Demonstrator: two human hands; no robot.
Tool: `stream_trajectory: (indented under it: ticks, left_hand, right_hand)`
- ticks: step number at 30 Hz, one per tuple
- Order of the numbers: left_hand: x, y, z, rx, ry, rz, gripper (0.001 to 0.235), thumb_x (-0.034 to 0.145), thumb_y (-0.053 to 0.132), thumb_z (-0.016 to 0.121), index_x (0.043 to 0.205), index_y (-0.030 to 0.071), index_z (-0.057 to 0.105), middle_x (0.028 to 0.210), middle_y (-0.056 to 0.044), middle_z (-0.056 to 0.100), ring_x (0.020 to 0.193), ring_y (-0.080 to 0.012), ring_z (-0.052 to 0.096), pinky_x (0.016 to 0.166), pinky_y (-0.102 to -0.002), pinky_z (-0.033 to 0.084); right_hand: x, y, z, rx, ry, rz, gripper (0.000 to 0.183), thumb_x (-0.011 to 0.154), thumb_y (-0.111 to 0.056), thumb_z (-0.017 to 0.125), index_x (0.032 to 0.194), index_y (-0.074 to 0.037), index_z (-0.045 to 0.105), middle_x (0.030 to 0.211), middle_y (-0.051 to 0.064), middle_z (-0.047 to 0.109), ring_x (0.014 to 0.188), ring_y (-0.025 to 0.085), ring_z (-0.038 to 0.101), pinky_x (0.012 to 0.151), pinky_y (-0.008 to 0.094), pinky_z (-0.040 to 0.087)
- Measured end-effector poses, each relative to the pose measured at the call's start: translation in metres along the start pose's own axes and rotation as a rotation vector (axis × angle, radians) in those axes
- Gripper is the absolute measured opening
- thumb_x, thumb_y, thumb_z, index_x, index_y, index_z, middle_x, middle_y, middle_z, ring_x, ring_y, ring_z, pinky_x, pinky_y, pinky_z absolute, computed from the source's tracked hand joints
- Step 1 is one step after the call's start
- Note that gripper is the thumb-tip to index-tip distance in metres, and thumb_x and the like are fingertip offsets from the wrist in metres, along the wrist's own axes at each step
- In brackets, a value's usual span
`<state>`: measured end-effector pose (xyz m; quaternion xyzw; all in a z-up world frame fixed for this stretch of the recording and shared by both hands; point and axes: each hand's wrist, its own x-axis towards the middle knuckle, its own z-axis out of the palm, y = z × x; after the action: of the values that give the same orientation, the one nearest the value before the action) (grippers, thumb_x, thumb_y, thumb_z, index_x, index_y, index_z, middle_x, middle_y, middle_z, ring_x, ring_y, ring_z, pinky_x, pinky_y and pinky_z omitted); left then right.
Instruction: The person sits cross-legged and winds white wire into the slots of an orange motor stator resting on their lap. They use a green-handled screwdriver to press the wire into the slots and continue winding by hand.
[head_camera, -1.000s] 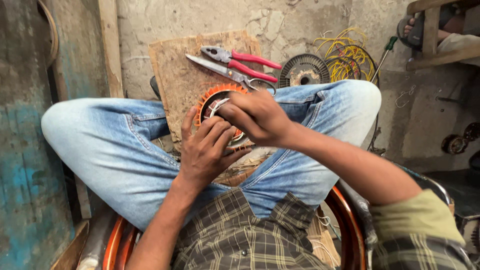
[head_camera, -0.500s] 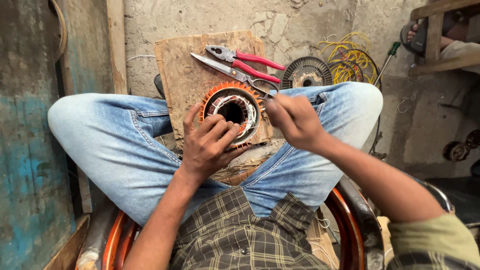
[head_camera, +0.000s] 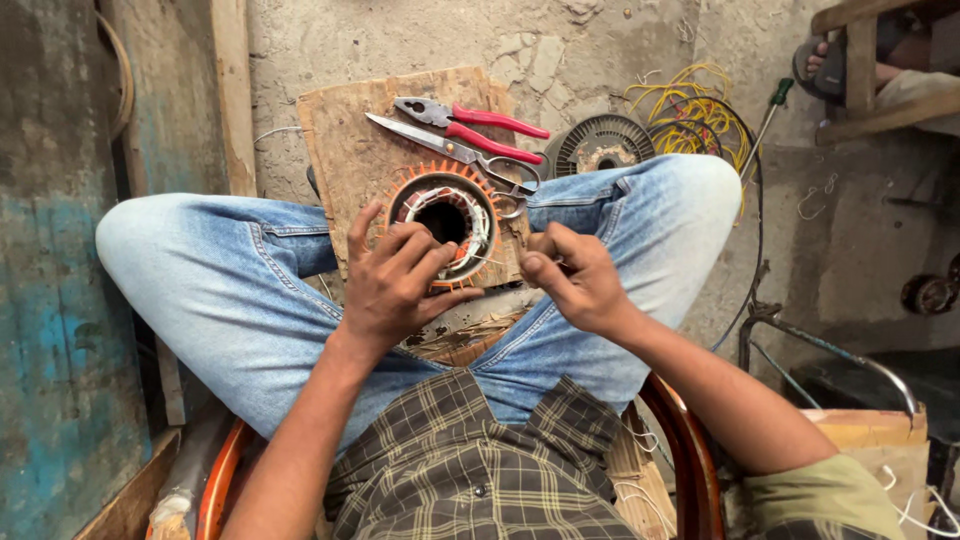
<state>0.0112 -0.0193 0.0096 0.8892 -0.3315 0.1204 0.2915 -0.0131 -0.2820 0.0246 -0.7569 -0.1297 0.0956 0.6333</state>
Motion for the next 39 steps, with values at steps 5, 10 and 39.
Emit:
stream_trajectory:
  ticks: [5, 10, 39]
  left_hand:
    - [0.016, 0.012, -0.010, 0.001, -0.036, -0.047, 0.034, 0.093, 0.042, 0.077, 0.114, 0.015, 0.076, 0.096, 0.000, 0.065, 0.102, -0.0185, 0.064, 0.125, -0.058, 0.019]
    - [0.049, 0.021, -0.014, 0.065, -0.118, -0.019, 0.021, 0.089, 0.030, 0.075, 0.107, 0.018, 0.077, 0.095, -0.001, 0.067, 0.097, -0.0209, 0.064, 0.117, -0.062, 0.026]
    - [0.051, 0.021, -0.018, 0.071, -0.061, 0.073, 0.022, 0.090, 0.025, 0.073, 0.107, 0.011, 0.073, 0.102, -0.005, 0.064, 0.100, -0.0247, 0.060, 0.093, -0.047, 0.047]
  right_hand:
    - [0.002, 0.006, 0.013, -0.008, 0.074, 0.057, 0.028, 0.097, -0.014, 0.072, 0.111, -0.003, 0.051, 0.088, -0.002, 0.057, 0.074, 0.002, 0.051, 0.061, 0.021, 0.042]
    - [0.006, 0.003, 0.010, 0.263, 0.100, 0.223, 0.021, 0.099, -0.014, 0.072, 0.109, -0.004, 0.057, 0.090, -0.005, 0.056, 0.071, 0.000, 0.047, 0.059, 0.019, 0.039]
    - [0.003, 0.010, 0.003, 0.244, 0.099, 0.221, 0.016, 0.101, -0.012, 0.070, 0.109, -0.003, 0.059, 0.086, -0.003, 0.060, 0.069, 0.001, 0.051, 0.060, 0.019, 0.044]
